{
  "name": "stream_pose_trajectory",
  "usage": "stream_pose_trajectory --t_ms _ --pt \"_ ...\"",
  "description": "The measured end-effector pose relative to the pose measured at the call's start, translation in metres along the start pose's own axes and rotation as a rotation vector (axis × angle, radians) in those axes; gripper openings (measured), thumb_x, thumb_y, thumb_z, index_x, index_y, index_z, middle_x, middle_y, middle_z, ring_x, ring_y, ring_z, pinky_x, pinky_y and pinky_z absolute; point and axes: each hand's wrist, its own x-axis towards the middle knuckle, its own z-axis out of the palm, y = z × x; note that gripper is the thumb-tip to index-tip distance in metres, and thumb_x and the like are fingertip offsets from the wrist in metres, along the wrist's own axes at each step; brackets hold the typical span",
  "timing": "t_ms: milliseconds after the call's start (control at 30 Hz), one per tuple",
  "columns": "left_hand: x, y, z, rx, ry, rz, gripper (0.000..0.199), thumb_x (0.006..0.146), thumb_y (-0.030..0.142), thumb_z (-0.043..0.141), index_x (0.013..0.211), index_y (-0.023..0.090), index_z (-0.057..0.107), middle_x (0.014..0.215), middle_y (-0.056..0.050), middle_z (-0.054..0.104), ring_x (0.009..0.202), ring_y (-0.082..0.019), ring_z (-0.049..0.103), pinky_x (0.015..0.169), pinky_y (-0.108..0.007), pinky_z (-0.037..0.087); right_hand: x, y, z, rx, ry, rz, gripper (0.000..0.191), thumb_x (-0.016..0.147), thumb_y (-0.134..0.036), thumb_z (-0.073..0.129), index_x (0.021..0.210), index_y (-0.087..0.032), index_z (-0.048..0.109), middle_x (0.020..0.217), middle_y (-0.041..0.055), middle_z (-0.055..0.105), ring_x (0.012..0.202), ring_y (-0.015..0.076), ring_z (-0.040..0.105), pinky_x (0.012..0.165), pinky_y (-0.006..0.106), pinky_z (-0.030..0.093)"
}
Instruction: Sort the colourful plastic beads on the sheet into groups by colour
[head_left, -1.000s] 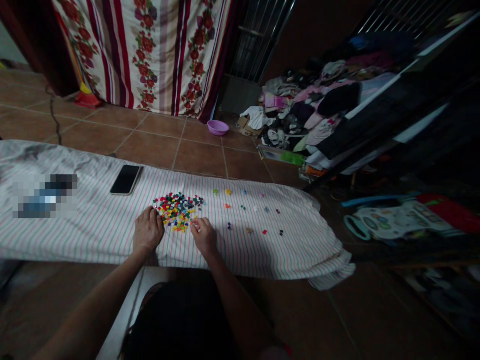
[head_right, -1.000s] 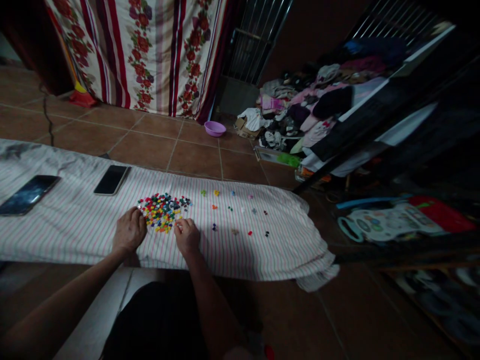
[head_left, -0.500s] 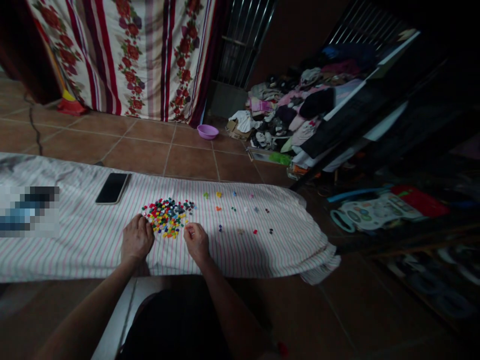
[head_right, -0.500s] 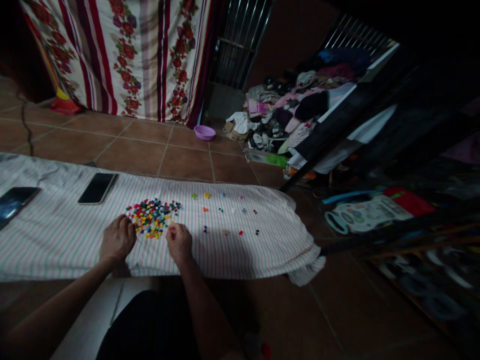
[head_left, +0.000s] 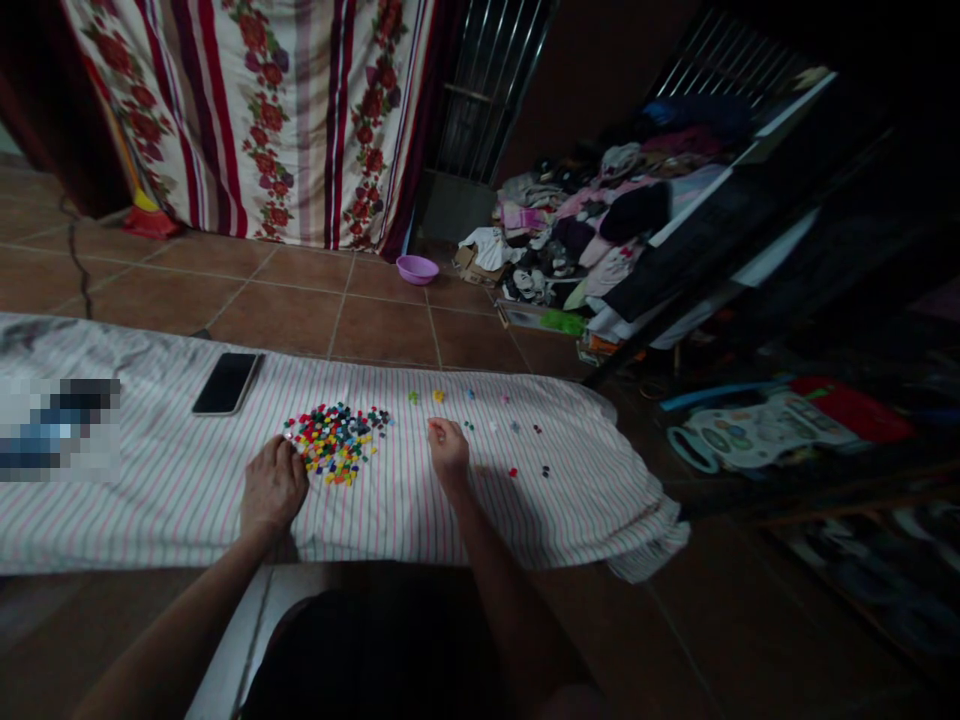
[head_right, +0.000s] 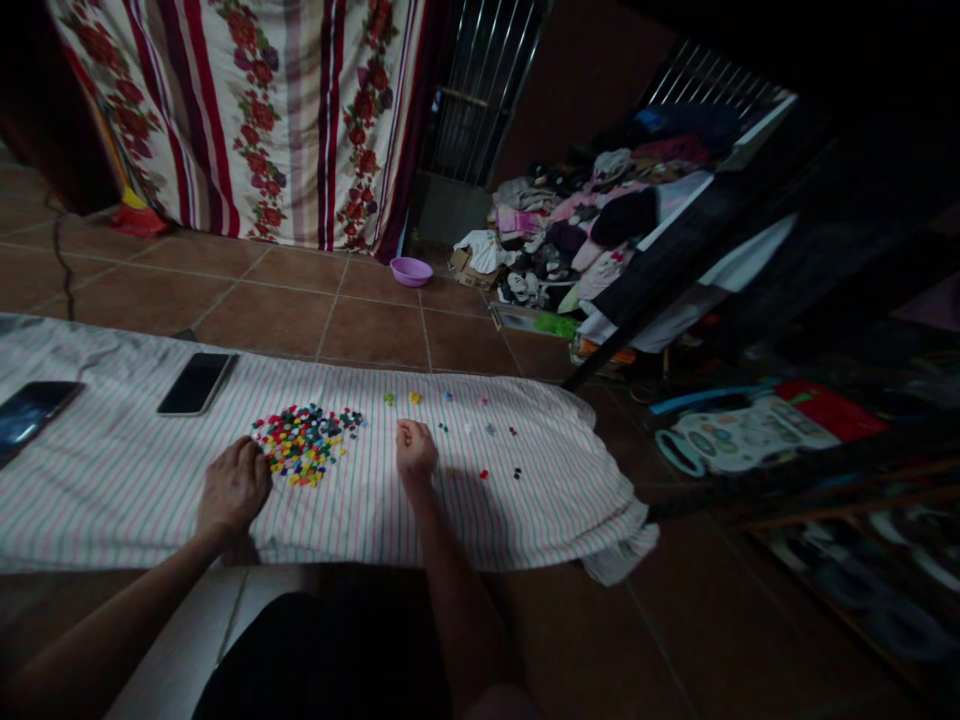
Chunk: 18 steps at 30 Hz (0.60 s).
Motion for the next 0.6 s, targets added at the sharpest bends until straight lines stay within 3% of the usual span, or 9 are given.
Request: stream_pose_trajectory --t_ms 300,600 --pt "0.0 0.002 0.0 0.09 -0.017 -0.013 0.028 0.092 0.029 0.032 0.105 0.014 0.052 0.12 -0.017 0.058 0.104 -0.027 0.056 0.085 -0.042 0.043 0.012 0.046 -0.001 -0.145 -0.014 0.102 0.024 0.078 -0.019 0.049 0.091 -0.018 0.069 0.089 0.0059 0.067 0.079 0.0172 0.062 0.078 0.029 0.049" --pt "0.0 -0.002 0.002 0.115 -0.004 0.029 0.027 0.092 0.028 0.032 0.104 0.014 0.052 0.118 -0.017 0.058 0.106 -0.027 0.055 0.087 -0.041 0.043 0.022 0.048 0.007 -0.331 -0.091 0.111 0.033 0.076 -0.01 0.052 0.106 -0.014 0.067 0.092 0.0082 0.068 0.087 0.0175 0.061 0.081 0.026 0.046"
